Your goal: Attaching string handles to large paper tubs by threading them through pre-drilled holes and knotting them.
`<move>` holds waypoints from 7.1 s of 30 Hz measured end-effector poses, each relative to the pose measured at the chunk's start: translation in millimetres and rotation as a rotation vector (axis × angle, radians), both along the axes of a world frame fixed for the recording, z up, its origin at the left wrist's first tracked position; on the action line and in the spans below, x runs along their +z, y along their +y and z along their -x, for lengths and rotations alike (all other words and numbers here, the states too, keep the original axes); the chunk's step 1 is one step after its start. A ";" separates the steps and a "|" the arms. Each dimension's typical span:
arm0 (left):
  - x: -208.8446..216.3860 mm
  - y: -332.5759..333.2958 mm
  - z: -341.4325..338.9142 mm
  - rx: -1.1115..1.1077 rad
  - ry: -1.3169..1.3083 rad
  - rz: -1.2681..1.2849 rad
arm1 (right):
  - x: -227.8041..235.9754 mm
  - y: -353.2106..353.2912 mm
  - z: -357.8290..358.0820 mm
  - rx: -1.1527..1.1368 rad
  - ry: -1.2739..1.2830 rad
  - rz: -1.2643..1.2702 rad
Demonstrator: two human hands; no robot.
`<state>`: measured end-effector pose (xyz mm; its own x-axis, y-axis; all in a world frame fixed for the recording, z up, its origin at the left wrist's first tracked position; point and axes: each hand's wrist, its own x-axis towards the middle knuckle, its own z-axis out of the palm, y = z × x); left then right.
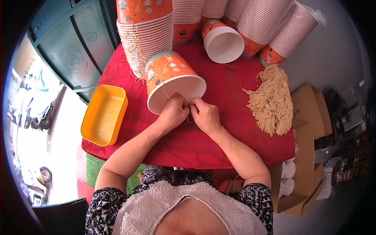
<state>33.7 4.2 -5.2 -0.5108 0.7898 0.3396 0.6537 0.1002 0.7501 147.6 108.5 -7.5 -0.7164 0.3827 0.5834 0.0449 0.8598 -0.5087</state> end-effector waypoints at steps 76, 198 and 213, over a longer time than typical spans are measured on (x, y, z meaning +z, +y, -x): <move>2.5 -2.1 5.3 0.051 -0.082 0.008 | 1.4 6.9 0.7 0.057 -0.119 0.260; 5.7 -0.9 8.1 0.078 -0.249 0.046 | 4.4 12.9 -8.1 0.089 -0.178 0.065; -3.0 -1.9 13.0 0.154 0.143 0.001 | 8.1 6.2 -10.6 0.172 -0.205 -0.017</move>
